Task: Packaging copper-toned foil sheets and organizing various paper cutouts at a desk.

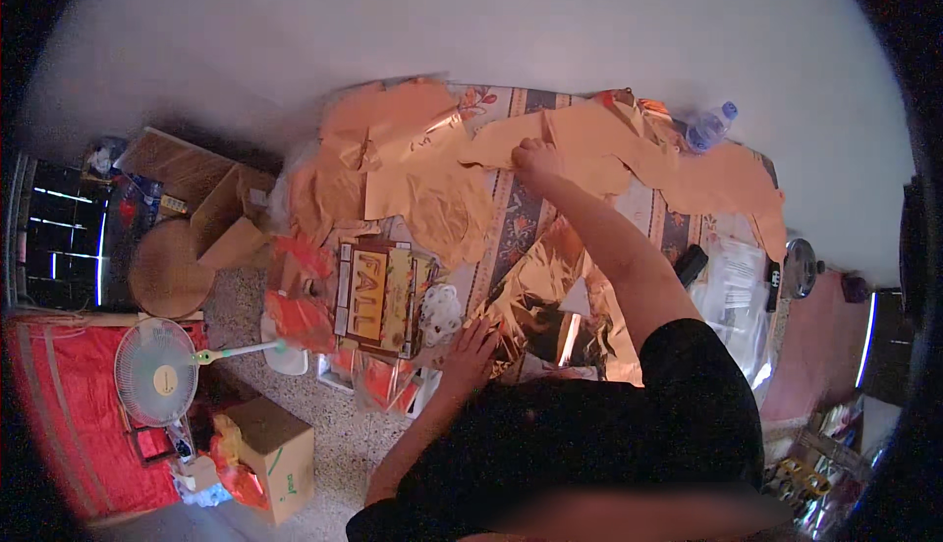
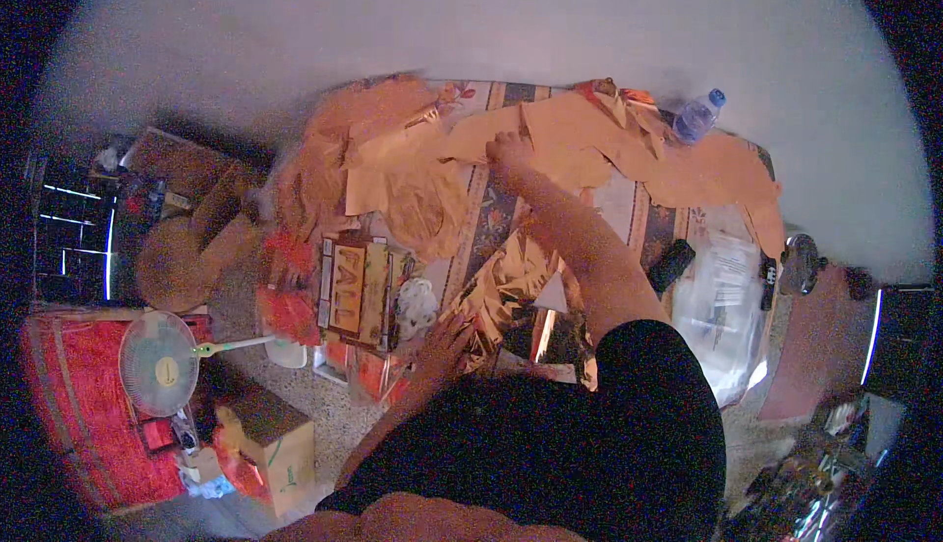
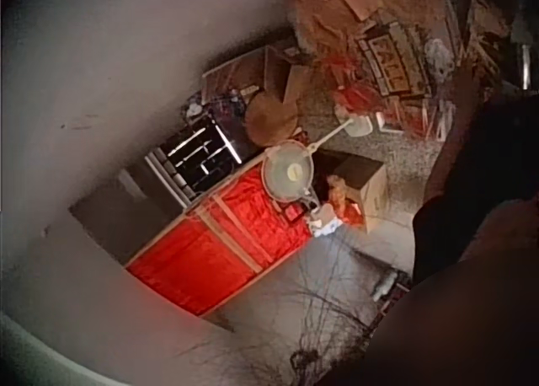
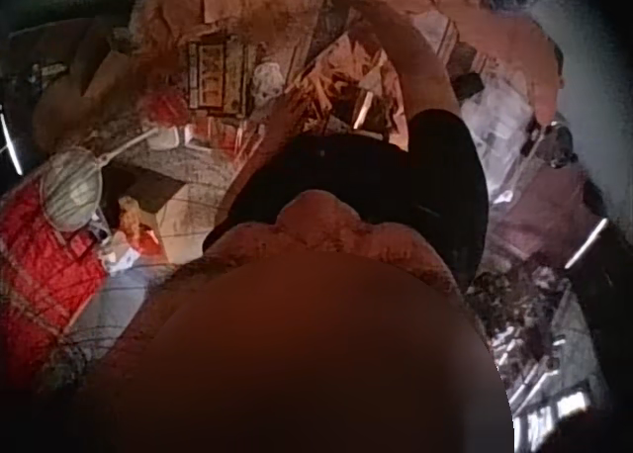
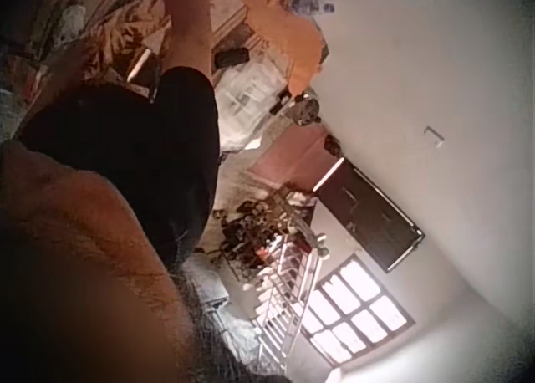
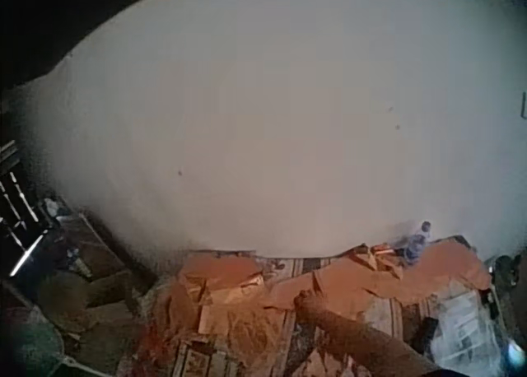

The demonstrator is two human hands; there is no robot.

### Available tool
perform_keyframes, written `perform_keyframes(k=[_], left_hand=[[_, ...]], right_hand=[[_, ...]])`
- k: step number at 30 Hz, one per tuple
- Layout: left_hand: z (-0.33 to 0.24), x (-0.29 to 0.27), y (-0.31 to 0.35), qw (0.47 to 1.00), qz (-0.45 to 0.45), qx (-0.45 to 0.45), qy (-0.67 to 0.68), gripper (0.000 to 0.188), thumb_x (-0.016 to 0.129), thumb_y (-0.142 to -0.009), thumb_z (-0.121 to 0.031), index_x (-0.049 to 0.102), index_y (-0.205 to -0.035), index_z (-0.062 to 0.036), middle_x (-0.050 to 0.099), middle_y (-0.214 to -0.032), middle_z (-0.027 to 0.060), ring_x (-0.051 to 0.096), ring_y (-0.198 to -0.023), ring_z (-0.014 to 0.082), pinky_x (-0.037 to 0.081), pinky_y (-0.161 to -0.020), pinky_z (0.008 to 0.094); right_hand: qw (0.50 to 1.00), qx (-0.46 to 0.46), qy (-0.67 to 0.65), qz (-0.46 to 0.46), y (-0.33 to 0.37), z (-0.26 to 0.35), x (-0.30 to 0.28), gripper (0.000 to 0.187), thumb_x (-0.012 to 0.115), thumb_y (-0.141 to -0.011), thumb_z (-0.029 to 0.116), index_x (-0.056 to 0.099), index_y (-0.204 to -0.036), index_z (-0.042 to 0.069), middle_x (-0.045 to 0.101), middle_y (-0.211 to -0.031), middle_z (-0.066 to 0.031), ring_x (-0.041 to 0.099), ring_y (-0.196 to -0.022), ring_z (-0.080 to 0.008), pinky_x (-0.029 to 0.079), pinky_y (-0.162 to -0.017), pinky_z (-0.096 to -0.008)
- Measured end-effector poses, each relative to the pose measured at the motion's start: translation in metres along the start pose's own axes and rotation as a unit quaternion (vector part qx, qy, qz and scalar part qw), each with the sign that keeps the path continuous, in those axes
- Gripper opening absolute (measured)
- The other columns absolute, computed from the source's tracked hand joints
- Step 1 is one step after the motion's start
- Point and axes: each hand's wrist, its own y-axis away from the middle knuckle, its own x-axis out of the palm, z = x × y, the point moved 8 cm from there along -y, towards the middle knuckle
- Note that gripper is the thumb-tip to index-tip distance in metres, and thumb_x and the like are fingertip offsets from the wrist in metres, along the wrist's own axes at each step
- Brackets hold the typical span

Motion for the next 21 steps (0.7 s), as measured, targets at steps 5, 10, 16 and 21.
perform_keyframes(k=[5, 10, 16, 21], left_hand=[[-0.006, -0.008, -0.003, 1.000, -0.023, 0.009, -0.009, 0.054, 0.060, -0.082, -0.020, 0.045, -0.133, -0.0113, 0.036, -0.145, 0.0133, 0.031, -0.136, 0.0283, 0.027, -0.110, 0.0480], [-0.004, -0.003, 0.000, 1.000, -0.006, -0.015, -0.017, 0.057, 0.061, -0.081, -0.021, 0.044, -0.134, -0.0096, 0.036, -0.145, 0.0123, 0.030, -0.136, 0.0280, 0.025, -0.111, 0.0476], [-0.008, -0.003, -0.004, 0.999, -0.031, -0.003, -0.013, 0.058, 0.062, -0.081, -0.020, 0.043, -0.134, -0.0088, 0.034, -0.146, 0.0123, 0.029, -0.137, 0.0285, 0.024, -0.111, 0.0477], [-0.009, -0.005, -0.005, 1.000, -0.001, -0.014, -0.012, 0.055, 0.061, -0.080, -0.018, 0.045, -0.131, -0.0072, 0.037, -0.143, 0.0139, 0.032, -0.134, 0.0297, 0.026, -0.110, 0.0473]], right_hand=[[0.996, 0.041, -0.080, 0.010, 0.000, -0.031, 0.017, 0.021, 0.070, -0.073, 0.026, 0.061, -0.088, 0.014, 0.057, -0.094, -0.0057, 0.055, -0.097, -0.0263, 0.043, -0.083, -0.0437], [0.993, 0.020, -0.105, -0.051, 0.004, -0.016, 0.000, 0.017, 0.069, -0.074, 0.023, 0.061, -0.078, 0.009, 0.059, -0.083, -0.0100, 0.059, -0.085, -0.0288, 0.045, -0.077, -0.0433], [0.988, 0.040, -0.136, -0.057, -0.002, -0.045, 0.009, 0.017, 0.067, -0.076, 0.023, 0.063, -0.078, 0.006, 0.062, -0.080, -0.0126, 0.061, -0.080, -0.0286, 0.048, -0.070, -0.0400], [0.949, 0.076, -0.304, -0.031, -0.028, -0.025, -0.101, 0.025, 0.064, -0.086, 0.030, 0.067, -0.091, 0.005, 0.066, -0.074, -0.0070, 0.059, -0.064, -0.0168, 0.046, -0.060, -0.0327]])
